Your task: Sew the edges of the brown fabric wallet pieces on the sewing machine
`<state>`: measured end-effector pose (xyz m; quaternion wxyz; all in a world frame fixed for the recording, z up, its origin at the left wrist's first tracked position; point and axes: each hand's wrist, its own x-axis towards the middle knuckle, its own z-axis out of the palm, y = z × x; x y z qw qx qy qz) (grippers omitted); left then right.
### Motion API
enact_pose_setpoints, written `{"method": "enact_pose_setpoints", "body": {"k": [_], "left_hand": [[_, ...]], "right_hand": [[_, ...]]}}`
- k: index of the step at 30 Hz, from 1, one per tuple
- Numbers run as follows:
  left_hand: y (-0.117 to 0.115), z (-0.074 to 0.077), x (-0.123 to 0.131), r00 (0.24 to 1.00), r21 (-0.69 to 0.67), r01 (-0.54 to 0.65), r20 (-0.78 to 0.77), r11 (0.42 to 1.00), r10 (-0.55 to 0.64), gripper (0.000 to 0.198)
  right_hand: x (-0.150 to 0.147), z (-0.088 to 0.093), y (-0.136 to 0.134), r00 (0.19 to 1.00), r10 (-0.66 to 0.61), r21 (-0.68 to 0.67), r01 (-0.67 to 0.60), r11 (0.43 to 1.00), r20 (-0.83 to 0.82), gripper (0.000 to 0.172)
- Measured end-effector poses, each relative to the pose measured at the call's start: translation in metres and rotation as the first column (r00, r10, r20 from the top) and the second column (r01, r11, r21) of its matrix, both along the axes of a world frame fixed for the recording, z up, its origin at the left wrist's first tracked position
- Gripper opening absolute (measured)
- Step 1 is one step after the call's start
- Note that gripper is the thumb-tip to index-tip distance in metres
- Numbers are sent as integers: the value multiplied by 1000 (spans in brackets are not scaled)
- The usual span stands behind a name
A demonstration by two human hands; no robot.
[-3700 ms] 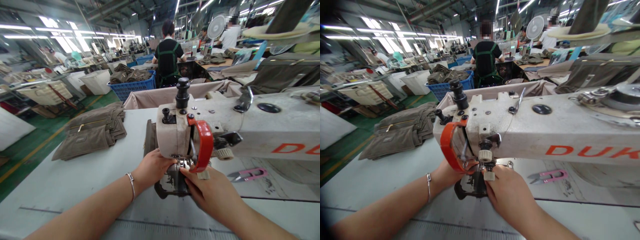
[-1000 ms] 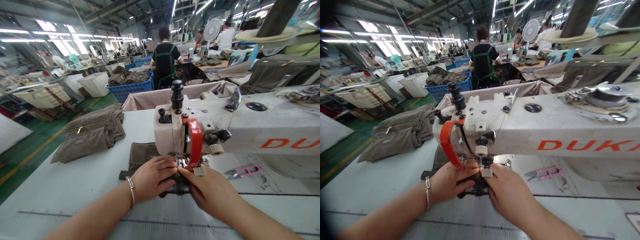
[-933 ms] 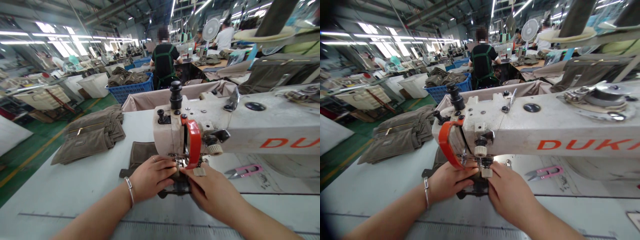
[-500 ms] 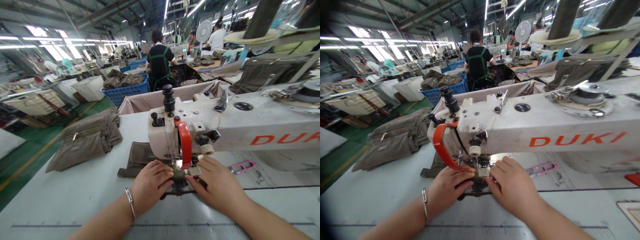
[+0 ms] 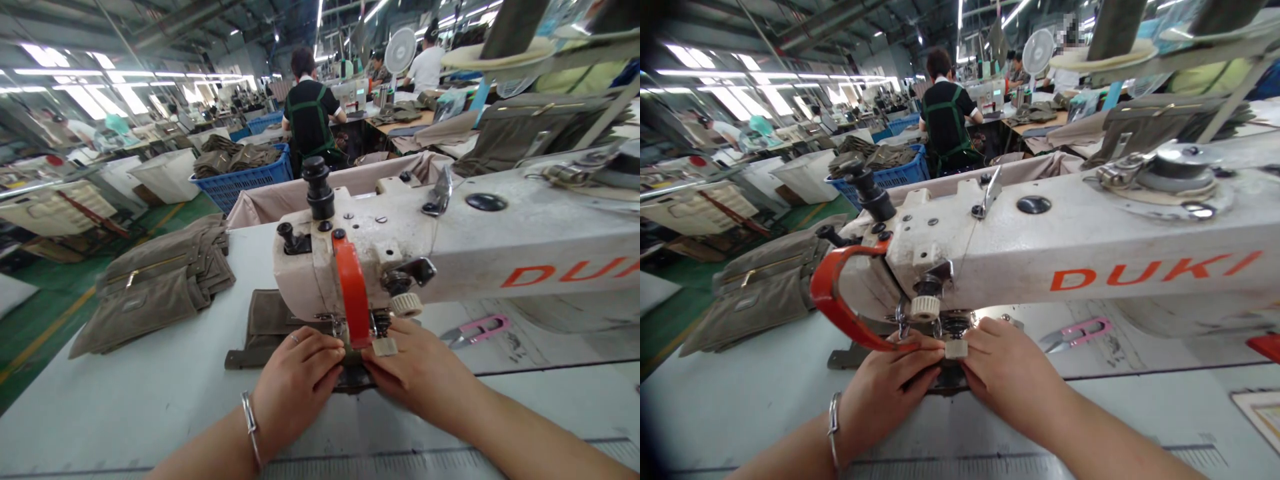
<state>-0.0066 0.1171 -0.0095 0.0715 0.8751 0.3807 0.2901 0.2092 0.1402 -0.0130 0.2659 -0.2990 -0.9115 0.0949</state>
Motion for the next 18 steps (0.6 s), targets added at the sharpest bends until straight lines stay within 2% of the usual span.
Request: {"method": "enact_pose_setpoints", "body": {"k": [2,6,11,18], "left_hand": [[-1,1,2,1000,-4,2,-15,1000,-2,14],[-1,2,6,1000,-10,-5,-6,1000,5,14],[-2,2,9,998,-68,-29,54,997,33,11],[0,-1,9,995,-124,-54,82,991,64,12]], "right_hand": [[2,3,-3,1000,0,-58,1,998,1,12],[4,3,-11,994,-91,-205,78,976,-58,13],[-1,-2,-13,991,-18,-154,-3,988,-136,15],[-3,-7,-13,981,-65,-137,39,990,-185,15]]}}
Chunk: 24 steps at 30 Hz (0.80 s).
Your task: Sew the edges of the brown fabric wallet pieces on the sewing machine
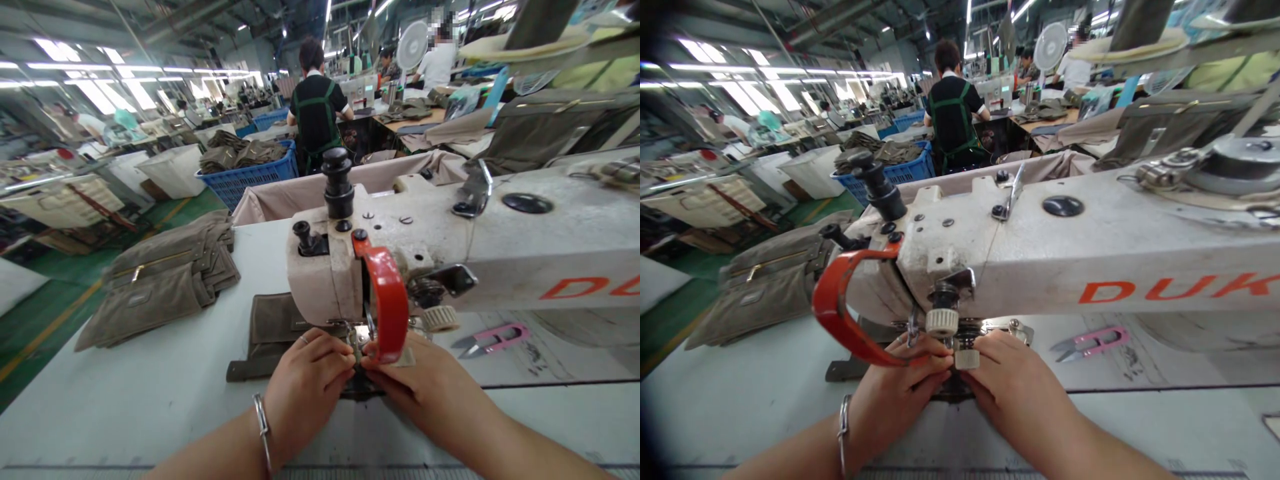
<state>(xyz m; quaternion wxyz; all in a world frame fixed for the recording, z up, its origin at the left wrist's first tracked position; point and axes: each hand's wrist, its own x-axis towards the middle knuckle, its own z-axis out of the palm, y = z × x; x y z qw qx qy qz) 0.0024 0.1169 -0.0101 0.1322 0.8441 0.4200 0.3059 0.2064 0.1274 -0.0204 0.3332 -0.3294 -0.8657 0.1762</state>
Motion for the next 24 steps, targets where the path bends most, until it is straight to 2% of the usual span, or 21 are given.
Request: {"method": "enact_pose_setpoints", "body": {"k": [6,10,17,24], "left_hand": [[9,1,1,999,88,-13,-37,996,16,20],[18,-5,-1,999,132,-43,-24,990,46,16],[29,-18,-3,994,56,-71,-83,996,75,8],[30,-17,-3,994,51,-67,-86,996,71,9]], "right_hand": [[0,-3,5,1000,-27,44,27,999,-3,19],[-1,-5,9,997,-71,88,70,994,16,20],[-2,-10,15,984,-153,41,149,988,88,15],[-2,-12,17,982,-172,58,168,984,72,14]]}}
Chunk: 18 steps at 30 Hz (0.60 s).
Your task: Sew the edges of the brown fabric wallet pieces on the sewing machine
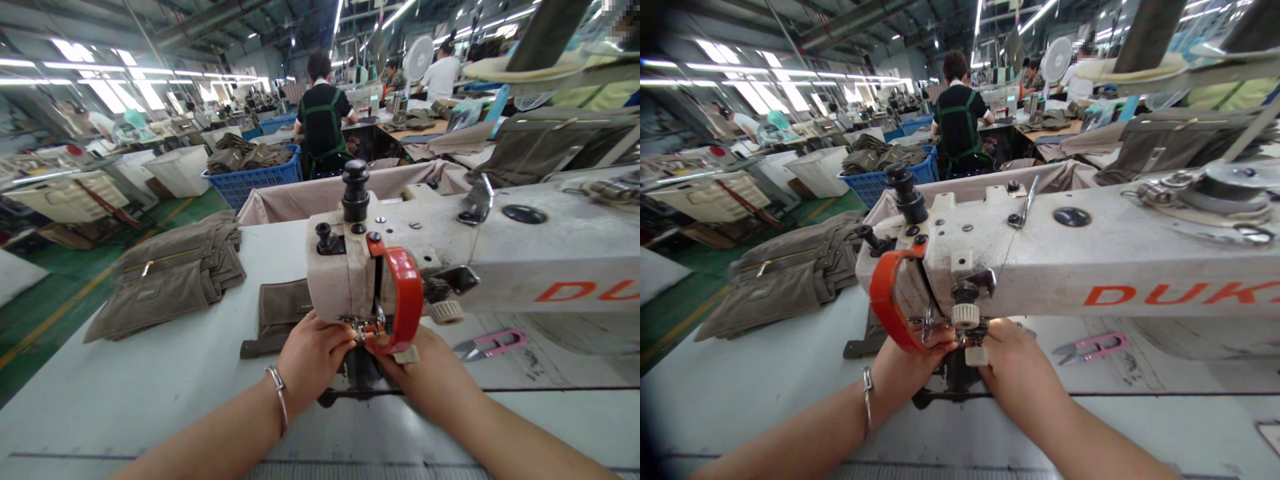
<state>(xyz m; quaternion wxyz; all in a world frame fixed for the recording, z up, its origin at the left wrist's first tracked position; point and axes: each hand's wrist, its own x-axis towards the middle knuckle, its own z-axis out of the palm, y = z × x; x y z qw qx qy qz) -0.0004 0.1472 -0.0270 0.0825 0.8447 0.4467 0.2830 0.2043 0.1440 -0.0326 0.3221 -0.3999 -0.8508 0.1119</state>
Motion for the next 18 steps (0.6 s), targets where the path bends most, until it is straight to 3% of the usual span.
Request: {"method": "enact_pose_setpoints", "body": {"k": [18], "left_hand": [[4,3,0,1000,-13,-14,-19,1000,14,11]], "right_hand": [[-3,-1,0,999,-27,1,27,1000,25,16]]}}
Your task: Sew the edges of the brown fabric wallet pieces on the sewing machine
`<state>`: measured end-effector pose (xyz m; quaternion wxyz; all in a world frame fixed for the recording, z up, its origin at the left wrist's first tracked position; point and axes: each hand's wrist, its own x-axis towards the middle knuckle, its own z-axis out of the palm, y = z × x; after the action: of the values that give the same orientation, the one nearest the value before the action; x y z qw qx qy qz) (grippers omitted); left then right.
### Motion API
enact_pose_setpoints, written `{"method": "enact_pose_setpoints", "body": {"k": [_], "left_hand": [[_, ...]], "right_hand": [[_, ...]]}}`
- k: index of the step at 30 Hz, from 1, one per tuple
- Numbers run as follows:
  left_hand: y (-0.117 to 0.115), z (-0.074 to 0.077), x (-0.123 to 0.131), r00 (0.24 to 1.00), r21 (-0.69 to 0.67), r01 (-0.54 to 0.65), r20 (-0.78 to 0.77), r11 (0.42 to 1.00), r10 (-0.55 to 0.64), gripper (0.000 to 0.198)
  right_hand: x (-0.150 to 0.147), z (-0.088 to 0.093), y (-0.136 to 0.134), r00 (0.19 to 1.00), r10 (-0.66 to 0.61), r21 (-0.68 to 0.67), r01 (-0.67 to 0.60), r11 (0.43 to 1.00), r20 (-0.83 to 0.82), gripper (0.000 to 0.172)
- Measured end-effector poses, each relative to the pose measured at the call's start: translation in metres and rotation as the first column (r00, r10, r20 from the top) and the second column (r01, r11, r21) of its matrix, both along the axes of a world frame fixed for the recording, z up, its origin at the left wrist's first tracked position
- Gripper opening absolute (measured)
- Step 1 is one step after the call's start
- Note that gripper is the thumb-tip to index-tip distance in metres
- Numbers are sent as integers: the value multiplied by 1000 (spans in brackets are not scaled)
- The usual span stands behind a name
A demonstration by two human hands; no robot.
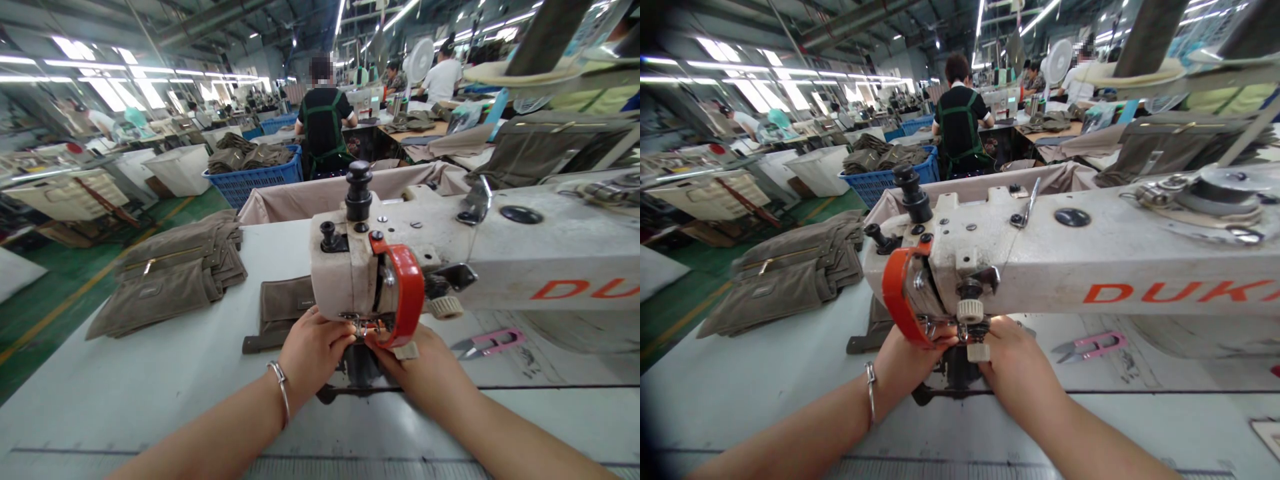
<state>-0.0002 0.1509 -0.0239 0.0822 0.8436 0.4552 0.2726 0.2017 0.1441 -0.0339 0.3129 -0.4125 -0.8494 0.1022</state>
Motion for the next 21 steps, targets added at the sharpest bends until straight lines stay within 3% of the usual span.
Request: {"method": "enact_pose_setpoints", "body": {"k": [6,21], "left_hand": [[0,-1,0,1000,8,-7,2,1000,7,10],[-3,13,1,1000,51,-13,19,999,12,9]], "right_hand": [[0,0,0,1000,-14,-17,14,1000,5,16],[-1,2,-1,1000,-4,-27,3,1000,-12,19]]}}
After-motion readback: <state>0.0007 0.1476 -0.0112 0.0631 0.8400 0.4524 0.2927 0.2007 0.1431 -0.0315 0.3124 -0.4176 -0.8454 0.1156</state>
